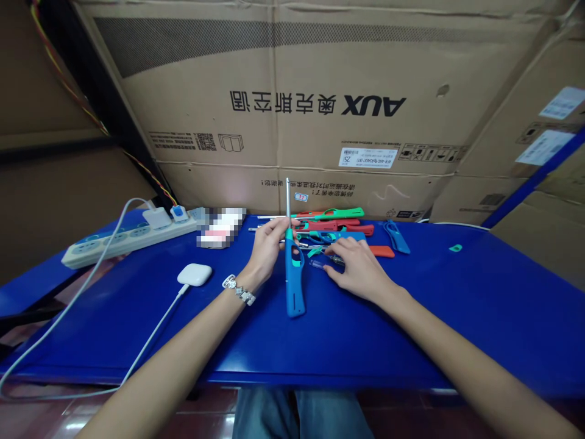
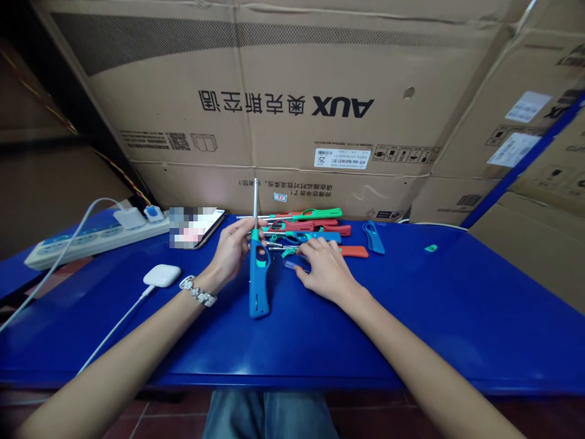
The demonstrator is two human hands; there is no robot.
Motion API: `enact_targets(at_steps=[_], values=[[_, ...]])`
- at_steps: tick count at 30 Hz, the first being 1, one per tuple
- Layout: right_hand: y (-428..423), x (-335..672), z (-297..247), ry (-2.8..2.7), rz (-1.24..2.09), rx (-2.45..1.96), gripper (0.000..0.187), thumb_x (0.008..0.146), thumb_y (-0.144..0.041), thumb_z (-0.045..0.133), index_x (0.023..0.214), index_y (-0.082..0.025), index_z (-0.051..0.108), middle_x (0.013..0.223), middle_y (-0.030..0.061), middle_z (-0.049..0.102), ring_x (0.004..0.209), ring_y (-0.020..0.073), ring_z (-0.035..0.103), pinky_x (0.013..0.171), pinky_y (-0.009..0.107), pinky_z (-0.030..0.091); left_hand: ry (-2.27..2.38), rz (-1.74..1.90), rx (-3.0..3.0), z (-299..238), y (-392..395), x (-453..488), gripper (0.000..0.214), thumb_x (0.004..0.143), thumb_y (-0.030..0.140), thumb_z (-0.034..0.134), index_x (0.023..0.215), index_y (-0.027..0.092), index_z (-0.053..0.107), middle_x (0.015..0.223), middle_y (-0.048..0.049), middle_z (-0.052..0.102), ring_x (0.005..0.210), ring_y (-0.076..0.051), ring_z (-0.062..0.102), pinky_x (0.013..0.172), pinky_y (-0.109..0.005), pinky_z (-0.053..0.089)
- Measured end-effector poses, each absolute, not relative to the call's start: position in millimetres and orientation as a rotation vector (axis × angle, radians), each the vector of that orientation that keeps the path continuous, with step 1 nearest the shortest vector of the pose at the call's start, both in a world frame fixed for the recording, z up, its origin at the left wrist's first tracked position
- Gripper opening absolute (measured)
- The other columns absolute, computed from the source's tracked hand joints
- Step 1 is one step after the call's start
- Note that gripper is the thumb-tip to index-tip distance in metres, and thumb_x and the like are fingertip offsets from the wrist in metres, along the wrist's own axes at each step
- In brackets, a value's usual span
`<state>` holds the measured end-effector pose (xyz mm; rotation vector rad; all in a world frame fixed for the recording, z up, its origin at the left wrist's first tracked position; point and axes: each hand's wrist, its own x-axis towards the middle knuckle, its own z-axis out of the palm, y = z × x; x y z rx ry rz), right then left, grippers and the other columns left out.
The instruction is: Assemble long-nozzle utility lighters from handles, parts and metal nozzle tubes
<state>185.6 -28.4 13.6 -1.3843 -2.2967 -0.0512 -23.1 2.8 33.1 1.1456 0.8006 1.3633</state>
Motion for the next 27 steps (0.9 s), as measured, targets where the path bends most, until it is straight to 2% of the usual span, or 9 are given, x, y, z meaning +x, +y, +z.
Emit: enact_targets(at_steps=[3, 7, 10, 12, 16, 19, 22, 25, 27], values=[[-29, 183, 20, -2.120, 0.027, -1.342, 0.017, 0.087, -0.033, 0.064, 0.096, -0.020, 0.065, 0.100, 0.0078, 0.070, 0.098, 0.0266, 0.060, 0.085, 0.041, 0.042, 0.818, 1.385, 1.155, 32, 2, -19, 0.036, 0.074, 0.046, 0.074, 0.086, 0.013, 0.069, 0.070, -0.0016, 0.064, 0.059, -0.011, 0.060, 0.051, -0.021, 0.052], [-34, 167, 29, -1.958, 0.457, -1.238, 0.027, 0.092, -0.043, 0.058, 0.104, -0.021, 0.063, 0.102, 0.0074, 0.072, 0.085, 0.0211, 0.066, 0.075, 0.035, 0.049, 0.829, 1.445, 1.043, 32, -5, -4, 0.036, 0.069, 0.044, 0.080, 0.085, 0.014, 0.068, 0.074, -0.0005, 0.066, 0.060, -0.010, 0.061, 0.053, -0.019, 0.051], [-33, 157, 32, -1.938, 0.685, -1.190, 0.031, 0.089, -0.046, 0.061, 0.108, -0.021, 0.061, 0.086, 0.0041, 0.072, 0.067, 0.0181, 0.066, 0.064, 0.032, 0.051, 0.857, 1.447, 1.037, 31, -11, 7, 0.036, 0.066, 0.042, 0.082, 0.080, 0.014, 0.065, 0.069, 0.0022, 0.061, 0.058, -0.008, 0.057, 0.051, -0.018, 0.048], [-30, 154, 34, -1.912, 0.784, -1.168, 0.026, 0.091, -0.044, 0.059, 0.100, -0.020, 0.061, 0.075, 0.0017, 0.069, 0.056, 0.0158, 0.064, 0.055, 0.028, 0.051, 0.877, 1.456, 1.111, 30, -13, 10, 0.036, 0.066, 0.043, 0.082, 0.077, 0.015, 0.064, 0.068, 0.0025, 0.059, 0.058, -0.008, 0.054, 0.048, -0.017, 0.045], [-23, 153, 36, -1.923, 0.913, -1.167, 0.032, 0.095, -0.047, 0.050, 0.084, -0.019, 0.059, 0.069, 0.0016, 0.067, 0.048, 0.0126, 0.063, 0.043, 0.022, 0.047, 0.881, 1.440, 1.190, 31, -11, 3, 0.035, 0.073, 0.047, 0.077, 0.076, 0.015, 0.064, 0.070, 0.0015, 0.055, 0.059, -0.008, 0.050, 0.042, -0.016, 0.040], [-21, 152, 35, -1.934, 1.125, -1.149, 0.040, 0.096, -0.055, 0.045, 0.093, -0.018, 0.060, 0.065, 0.0004, 0.065, 0.043, 0.0125, 0.061, 0.037, 0.021, 0.045, 0.849, 1.401, 1.165, 31, -7, -5, 0.037, 0.082, 0.051, 0.068, 0.093, 0.016, 0.069, 0.068, 0.0020, 0.051, 0.057, -0.008, 0.047, 0.040, -0.016, 0.040], [-24, 150, 34, -1.832, 1.299, -1.096, 0.046, 0.094, -0.061, 0.046, 0.100, -0.017, 0.059, 0.065, 0.0007, 0.064, 0.046, 0.0139, 0.064, 0.040, 0.023, 0.049, 0.800, 1.374, 1.187, 30, -5, -7, 0.043, 0.084, 0.055, 0.064, 0.100, 0.016, 0.071, 0.065, 0.0025, 0.048, 0.054, -0.008, 0.047, 0.039, -0.016, 0.039], [-27, 152, 34, -1.714, 1.371, -1.016, 0.046, 0.088, -0.061, 0.057, 0.092, -0.015, 0.061, 0.075, 0.0042, 0.067, 0.058, 0.0146, 0.068, 0.054, 0.028, 0.056, 0.783, 1.352, 1.219, 27, -5, -5, 0.046, 0.082, 0.058, 0.066, 0.095, 0.015, 0.072, 0.062, 0.0028, 0.048, 0.050, -0.007, 0.046, 0.039, -0.017, 0.039], [-29, 154, 36, -1.665, 1.423, -0.976, 0.044, 0.085, -0.059, 0.062, 0.087, -0.015, 0.062, 0.075, 0.0036, 0.066, 0.060, 0.0137, 0.067, 0.059, 0.028, 0.056, 0.790, 1.336, 1.233, 26, -5, -3, 0.046, 0.080, 0.058, 0.068, 0.093, 0.014, 0.072, 0.061, 0.0032, 0.048, 0.049, -0.007, 0.046, 0.039, -0.017, 0.040]])
